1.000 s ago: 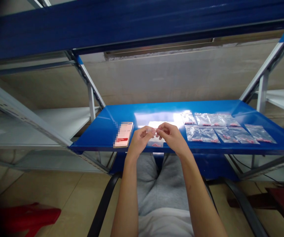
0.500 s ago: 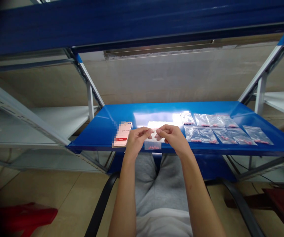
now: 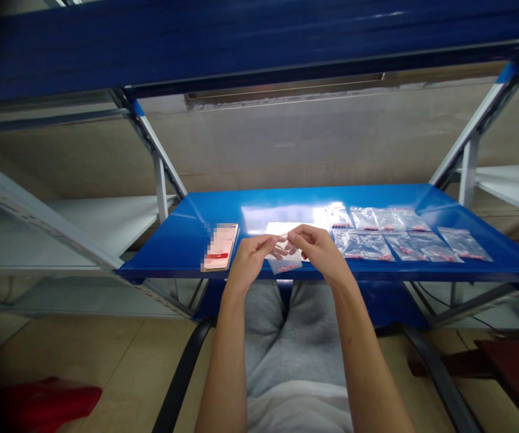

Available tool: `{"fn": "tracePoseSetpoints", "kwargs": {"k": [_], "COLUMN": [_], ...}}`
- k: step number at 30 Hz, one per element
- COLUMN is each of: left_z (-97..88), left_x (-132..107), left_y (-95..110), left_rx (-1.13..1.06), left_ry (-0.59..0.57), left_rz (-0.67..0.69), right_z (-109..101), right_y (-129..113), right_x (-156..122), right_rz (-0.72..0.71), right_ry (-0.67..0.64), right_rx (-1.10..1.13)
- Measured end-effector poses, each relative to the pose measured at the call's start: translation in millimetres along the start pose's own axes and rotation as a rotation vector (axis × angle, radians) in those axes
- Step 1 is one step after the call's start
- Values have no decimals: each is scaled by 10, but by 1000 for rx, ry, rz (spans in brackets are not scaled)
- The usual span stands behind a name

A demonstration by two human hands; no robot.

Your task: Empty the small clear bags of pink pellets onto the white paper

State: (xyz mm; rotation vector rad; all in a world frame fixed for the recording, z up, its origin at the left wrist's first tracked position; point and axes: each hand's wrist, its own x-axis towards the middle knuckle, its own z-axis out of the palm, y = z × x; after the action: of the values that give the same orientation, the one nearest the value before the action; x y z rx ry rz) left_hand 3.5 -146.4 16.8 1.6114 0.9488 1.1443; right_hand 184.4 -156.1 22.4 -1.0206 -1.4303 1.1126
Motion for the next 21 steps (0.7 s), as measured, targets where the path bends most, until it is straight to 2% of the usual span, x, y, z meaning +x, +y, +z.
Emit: {"fn": "tracePoseSetpoints", "kwargs": {"k": [3,6,9,12,15,18,21], "left_z": [29,101,205,319,446,616,855], "left_x": [8,15,34,74,125,185,289], "left_y": [-37,-71,-100,-123,-152,-187,-214], "left_rx": [-30,-24,-23,-93,-146,-128,-104], "left_ry": [-47,-72,-94,-63,28,91,78], "left_rz": [-45,-77,-81,-83,-96,-104,-96], "right_z": [-19,-62,-150,-261,-368,-488,-708], "right_y": [31,38,28,35,88,163,191], "right_x": [17,32,22,-20,-79,-125,-122], "right_rz": [-18,-60,-36,57,135,150,150], "right_ry": [41,191,307,293,258,201,224], "right_rx": [-11,42,105,45,-73,-164,-227]}}
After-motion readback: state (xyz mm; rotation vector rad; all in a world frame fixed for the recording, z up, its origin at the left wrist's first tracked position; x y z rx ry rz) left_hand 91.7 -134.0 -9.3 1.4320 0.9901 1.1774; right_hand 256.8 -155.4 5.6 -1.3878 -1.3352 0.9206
